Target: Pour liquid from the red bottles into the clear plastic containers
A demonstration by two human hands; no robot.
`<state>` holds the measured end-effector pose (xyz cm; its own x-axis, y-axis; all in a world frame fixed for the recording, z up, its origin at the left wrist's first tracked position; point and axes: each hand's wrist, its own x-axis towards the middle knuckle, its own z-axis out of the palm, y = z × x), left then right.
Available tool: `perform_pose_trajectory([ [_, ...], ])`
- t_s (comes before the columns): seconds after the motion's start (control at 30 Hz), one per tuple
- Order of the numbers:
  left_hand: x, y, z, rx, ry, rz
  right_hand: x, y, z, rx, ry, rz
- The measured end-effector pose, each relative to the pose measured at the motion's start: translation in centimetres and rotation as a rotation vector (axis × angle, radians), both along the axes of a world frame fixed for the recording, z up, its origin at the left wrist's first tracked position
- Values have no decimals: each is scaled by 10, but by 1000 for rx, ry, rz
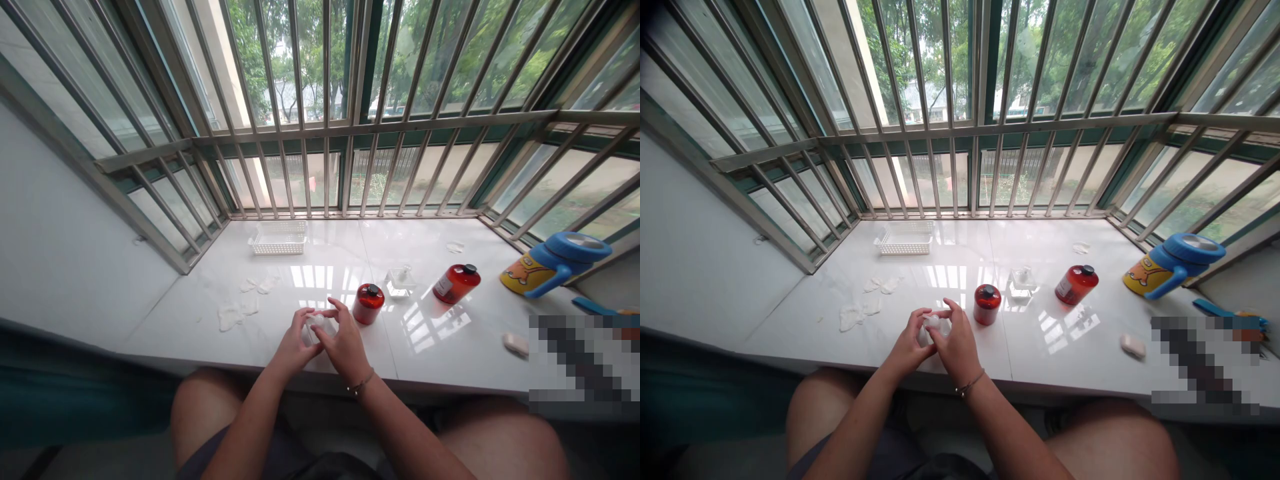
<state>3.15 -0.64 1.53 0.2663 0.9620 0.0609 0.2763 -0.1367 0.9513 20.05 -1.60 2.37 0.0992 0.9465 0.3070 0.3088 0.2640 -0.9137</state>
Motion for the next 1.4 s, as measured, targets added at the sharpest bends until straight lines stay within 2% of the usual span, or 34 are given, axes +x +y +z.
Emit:
perform_pose_trajectory([
  [0.1, -2, 1, -1, -13, 26, 11, 5, 0, 9, -31, 117, -3],
  [0.2, -2, 0, 0, -10, 47, 29, 11, -1, 16, -35, 127, -23],
  [0.4, -2, -1, 4, -51, 36, 1, 15, -2, 14, -81, 320, -16],
  [0.53, -7, -2, 7, -18, 124, 11, 16, -9, 16, -13, 322, -34],
  [0.6, -10, -3, 13, 57, 168, 56, 17, -14, 19, 43, 311, -40],
  [0.7, -8, -7, 26, 279, 238, 132, 19, -21, 23, 96, 294, -73],
  [0.87, 10, -15, 48, 586, 409, 176, 18, -26, 28, 150, 284, -133],
  [0.93, 17, -17, 51, 688, 441, 194, 17, -27, 29, 153, 288, -129],
  [1.03, 17, -17, 50, 815, 408, 286, 18, -29, 30, 138, 271, -115],
  [1.1, 11, -15, 49, 835, 364, 370, 21, -31, 30, 132, 254, -108],
  [1.23, -5, -10, 46, 737, 326, 489, 29, -34, 24, 57, 154, -66],
  [1.33, -10, -11, 45, 713, 351, 478, 32, -36, 19, -6, 81, -60],
  [1.4, -9, -12, 45, 737, 372, 431, 32, -37, 17, 12, 96, -102],
])
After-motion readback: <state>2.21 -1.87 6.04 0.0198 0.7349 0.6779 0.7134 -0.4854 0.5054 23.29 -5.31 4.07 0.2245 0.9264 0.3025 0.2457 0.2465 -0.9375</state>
